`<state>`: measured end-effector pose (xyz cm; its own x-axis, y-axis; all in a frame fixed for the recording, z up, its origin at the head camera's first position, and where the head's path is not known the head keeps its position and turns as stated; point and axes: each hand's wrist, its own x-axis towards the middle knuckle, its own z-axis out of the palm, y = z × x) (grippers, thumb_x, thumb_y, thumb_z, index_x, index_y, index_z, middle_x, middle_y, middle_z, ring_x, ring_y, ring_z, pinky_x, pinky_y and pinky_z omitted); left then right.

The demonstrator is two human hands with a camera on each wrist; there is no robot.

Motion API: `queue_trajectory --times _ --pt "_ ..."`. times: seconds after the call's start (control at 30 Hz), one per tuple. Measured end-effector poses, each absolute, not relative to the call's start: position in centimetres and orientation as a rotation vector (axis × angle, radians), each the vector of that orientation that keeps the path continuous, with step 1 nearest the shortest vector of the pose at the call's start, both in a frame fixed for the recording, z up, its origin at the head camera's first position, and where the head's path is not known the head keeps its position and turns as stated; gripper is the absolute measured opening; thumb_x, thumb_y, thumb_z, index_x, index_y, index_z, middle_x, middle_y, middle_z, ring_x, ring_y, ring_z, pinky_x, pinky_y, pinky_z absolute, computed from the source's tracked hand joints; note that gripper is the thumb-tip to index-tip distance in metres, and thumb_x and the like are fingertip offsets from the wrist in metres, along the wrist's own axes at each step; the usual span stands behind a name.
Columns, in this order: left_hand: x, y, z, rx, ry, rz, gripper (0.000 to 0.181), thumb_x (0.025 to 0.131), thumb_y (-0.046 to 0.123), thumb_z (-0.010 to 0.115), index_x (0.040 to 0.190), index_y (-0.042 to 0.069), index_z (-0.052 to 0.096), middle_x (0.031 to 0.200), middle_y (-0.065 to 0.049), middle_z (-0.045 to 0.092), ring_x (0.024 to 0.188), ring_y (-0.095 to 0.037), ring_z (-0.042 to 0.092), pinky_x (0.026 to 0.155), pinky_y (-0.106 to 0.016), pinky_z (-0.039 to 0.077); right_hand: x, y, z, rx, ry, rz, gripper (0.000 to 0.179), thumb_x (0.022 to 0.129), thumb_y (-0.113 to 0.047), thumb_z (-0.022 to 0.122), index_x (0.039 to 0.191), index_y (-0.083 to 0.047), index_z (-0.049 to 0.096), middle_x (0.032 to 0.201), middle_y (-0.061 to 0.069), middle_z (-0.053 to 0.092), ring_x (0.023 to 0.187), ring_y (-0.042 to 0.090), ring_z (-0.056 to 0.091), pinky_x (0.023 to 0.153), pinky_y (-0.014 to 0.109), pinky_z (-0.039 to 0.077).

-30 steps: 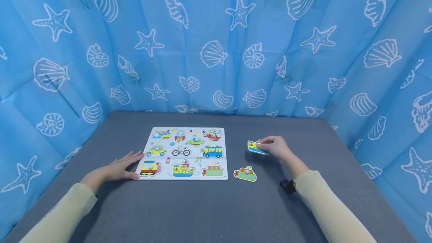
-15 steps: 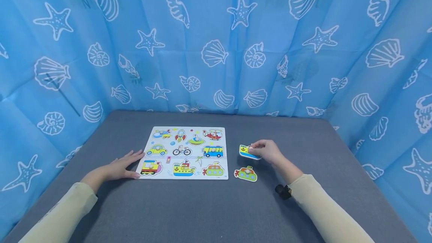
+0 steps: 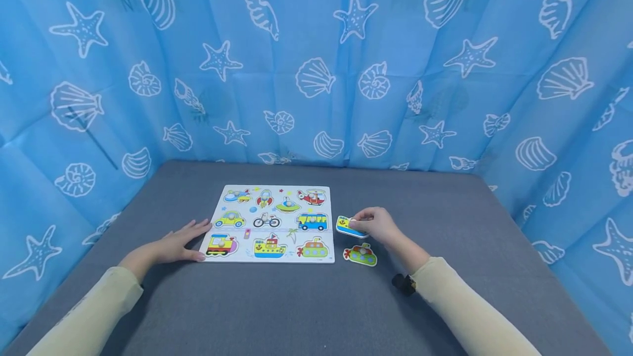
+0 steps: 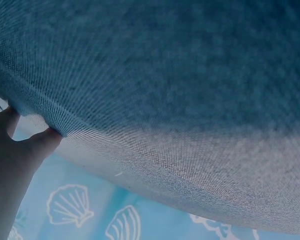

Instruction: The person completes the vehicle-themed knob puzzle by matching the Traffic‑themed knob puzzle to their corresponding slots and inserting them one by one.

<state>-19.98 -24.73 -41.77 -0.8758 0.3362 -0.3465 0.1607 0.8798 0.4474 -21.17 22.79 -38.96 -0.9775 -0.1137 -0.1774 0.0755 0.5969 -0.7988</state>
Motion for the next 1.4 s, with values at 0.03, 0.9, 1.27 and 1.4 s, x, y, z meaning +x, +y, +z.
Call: queue_trajectory --times 0.03,0.9,1.27,1.4 --pt "-20.0 -24.7 -41.8 0.366 2.628 0.574 0.097 0.082 0.052 0.071 0.154 0.007 0.024 0.158 -0.023 0.016 0.143 -0.048 0.004 0.104 -0.074 0.003 -21.1 22.5 -39.0 -0.041 2.617 -1.318 0.027 0.092 -0.022 0.069 0.102 0.003 0.068 0.091 0.010 0.059 0.084 0.022 0.052 0.071 0.035 0.045" --pt "-19.6 -24.7 -41.6 0.389 2.644 0.580 0.097 0.083 0.052 0.071 0.153 0.005 0.025 0.158 -0.024 0.017 0.143 -0.049 0.005 0.104 -0.074 0.004 -20.6 17.1 -40.0 -0.076 2.587 -1.343 0.014 0.089 -0.016 0.073 0.094 -0.003 0.070 0.111 0.013 0.051 0.102 0.029 0.044 0.078 0.038 0.040" --pt "-19.8 -24.9 -41.8 0.389 2.639 0.581 0.098 0.082 0.053 0.071 0.154 0.006 0.024 0.158 -0.023 0.016 0.143 -0.049 0.004 0.104 -0.074 0.002 -20.4 14.9 -40.7 -0.171 2.578 -1.318 0.011 0.086 -0.013 0.075 0.088 -0.004 0.070 0.103 0.009 0.050 0.100 0.029 0.043 0.080 0.040 0.037" --pt "-19.8 -24.9 -42.0 0.382 2.642 0.592 0.099 0.082 0.054 0.071 0.154 0.006 0.023 0.158 -0.023 0.016 0.143 -0.048 0.004 0.104 -0.074 0.002 -20.3 14.2 -41.0 -0.213 2.592 -1.308 0.010 0.085 -0.013 0.076 0.086 -0.005 0.070 0.102 0.008 0.052 0.102 0.029 0.045 0.083 0.042 0.038"
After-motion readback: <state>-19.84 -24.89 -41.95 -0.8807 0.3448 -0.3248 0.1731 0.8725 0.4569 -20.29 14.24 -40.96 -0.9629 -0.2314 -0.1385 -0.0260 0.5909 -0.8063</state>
